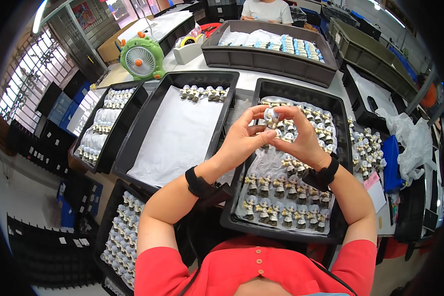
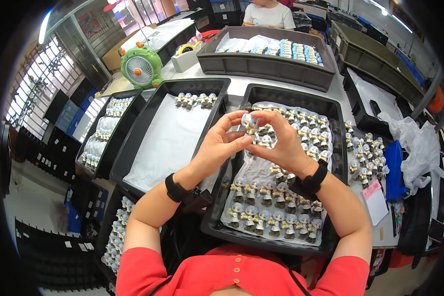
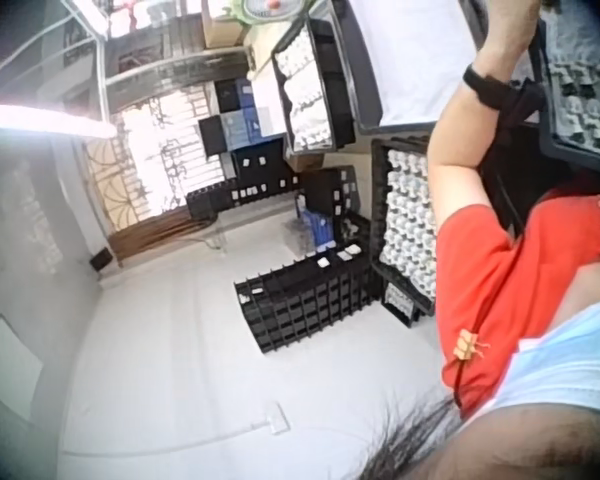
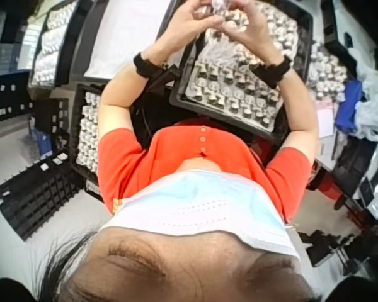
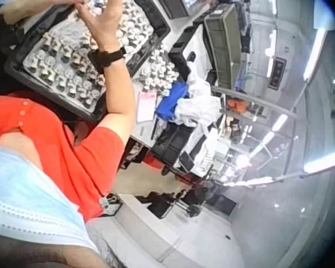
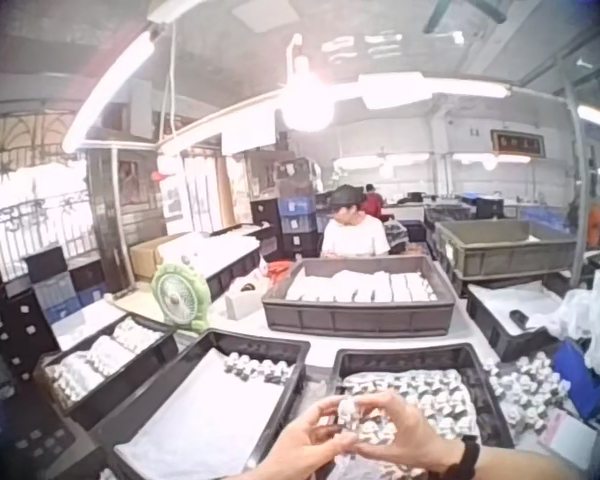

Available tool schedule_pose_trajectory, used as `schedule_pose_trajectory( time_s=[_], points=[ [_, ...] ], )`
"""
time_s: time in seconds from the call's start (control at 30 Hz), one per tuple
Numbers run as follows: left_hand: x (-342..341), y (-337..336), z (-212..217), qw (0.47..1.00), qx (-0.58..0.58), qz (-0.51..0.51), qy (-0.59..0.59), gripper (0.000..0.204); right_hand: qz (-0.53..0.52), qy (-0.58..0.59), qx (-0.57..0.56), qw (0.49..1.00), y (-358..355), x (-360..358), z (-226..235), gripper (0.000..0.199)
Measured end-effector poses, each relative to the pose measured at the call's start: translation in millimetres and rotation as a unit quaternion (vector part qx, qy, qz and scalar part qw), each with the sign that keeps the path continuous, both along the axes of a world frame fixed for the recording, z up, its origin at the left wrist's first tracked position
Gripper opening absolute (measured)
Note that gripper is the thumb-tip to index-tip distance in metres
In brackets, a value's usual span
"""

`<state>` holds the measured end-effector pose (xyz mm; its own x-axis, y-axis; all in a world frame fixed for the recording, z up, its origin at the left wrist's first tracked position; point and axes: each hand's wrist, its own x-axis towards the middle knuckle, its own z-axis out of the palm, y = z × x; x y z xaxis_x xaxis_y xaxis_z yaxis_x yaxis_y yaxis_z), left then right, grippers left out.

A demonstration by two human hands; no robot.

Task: The person assembles small cylindrical components by hand, picking them from a tray and joining them together. They use a red-handled tool to adjust or secure the parts before placing the finished units into a black tray lined with white paper. The process is repetitive, involving picking, joining, and placing individual units.

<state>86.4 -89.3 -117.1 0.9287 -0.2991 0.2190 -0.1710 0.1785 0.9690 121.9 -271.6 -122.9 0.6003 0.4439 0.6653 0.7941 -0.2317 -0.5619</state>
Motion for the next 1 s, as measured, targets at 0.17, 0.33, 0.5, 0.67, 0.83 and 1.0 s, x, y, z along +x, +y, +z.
schedule_pose_trajectory(
  time_s=[0.17,0.33,0.5,0.67,0.83,1.0],
  points=[
    [-2,2,-4,0.999,0.026,0.033,0.002,0.053,0.025,-0.007,-0.011,1.000,6,-1,-7,0.066],
    [-2,2,-3,0.999,-0.048,0.013,0.007,0.056,0.012,0.007,-0.027,1.000,6,-3,-4,0.077],
    [-5,3,2,0.997,-0.074,-0.003,0.010,0.062,0.008,0.024,-0.026,0.999,5,-4,-1,0.075],
    [-3,4,-4,0.999,-0.035,-0.001,-0.040,0.064,0.016,0.039,-0.011,0.999,5,-3,-2,0.072],
    [-2,4,-6,0.999,-0.028,0.010,-0.024,0.057,0.022,0.062,-0.021,0.998,4,-3,-4,0.070],
    [-1,2,-7,0.995,-0.091,-0.018,0.044,0.047,-0.015,0.000,-0.024,1.000,3,-9,5,0.068]
  ],
)
